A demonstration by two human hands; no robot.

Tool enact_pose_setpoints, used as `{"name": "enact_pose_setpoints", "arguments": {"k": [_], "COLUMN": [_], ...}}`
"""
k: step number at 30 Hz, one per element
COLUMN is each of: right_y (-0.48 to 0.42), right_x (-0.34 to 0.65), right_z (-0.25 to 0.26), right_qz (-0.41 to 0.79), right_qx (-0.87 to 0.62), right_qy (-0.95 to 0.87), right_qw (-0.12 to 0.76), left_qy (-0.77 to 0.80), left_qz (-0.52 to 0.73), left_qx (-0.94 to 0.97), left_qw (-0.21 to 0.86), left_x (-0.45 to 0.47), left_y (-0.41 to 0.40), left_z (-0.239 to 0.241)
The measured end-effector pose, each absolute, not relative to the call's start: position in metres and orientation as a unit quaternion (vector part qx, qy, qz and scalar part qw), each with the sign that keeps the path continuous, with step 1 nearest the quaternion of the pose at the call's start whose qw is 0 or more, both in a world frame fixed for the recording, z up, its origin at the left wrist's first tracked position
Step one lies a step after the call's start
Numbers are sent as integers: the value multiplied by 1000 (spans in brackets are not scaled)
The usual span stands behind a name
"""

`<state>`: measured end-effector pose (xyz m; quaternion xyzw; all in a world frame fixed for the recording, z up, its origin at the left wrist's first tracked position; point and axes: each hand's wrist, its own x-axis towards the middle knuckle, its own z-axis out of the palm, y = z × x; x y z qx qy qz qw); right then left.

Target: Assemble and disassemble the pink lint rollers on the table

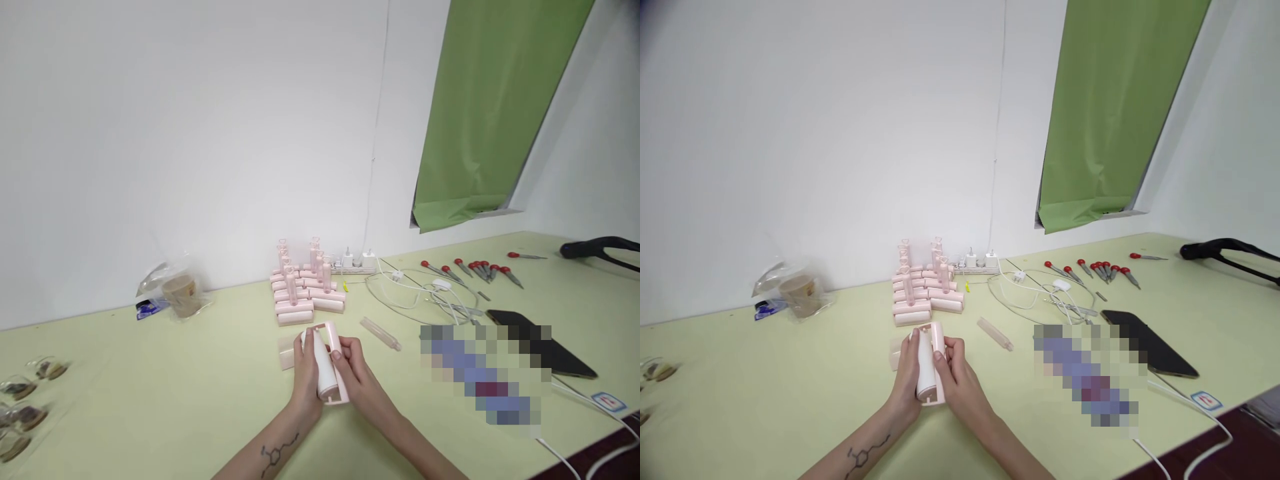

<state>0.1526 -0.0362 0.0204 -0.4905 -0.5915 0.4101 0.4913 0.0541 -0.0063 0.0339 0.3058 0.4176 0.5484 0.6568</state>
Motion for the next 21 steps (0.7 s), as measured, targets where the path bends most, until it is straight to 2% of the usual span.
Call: {"name": "enact_pose_setpoints", "arguments": {"k": [8,14,17,21], "right_y": [-41,-43,-34,-26], "right_x": [146,157,180,204], "right_z": [29,30,44,70], "right_qz": [360,276,260,204], "right_qx": [-514,-530,-525,-519], "right_qy": [-607,-662,-711,-799], "right_qw": [488,453,390,225], "left_qy": [393,357,380,383], "left_qz": [539,459,392,287], "left_qx": [385,498,577,717], "left_qw": [638,643,607,507], "left_x": [50,40,32,26], "left_y": [-16,-14,-10,-11], "left_z": [42,44,46,50]}}
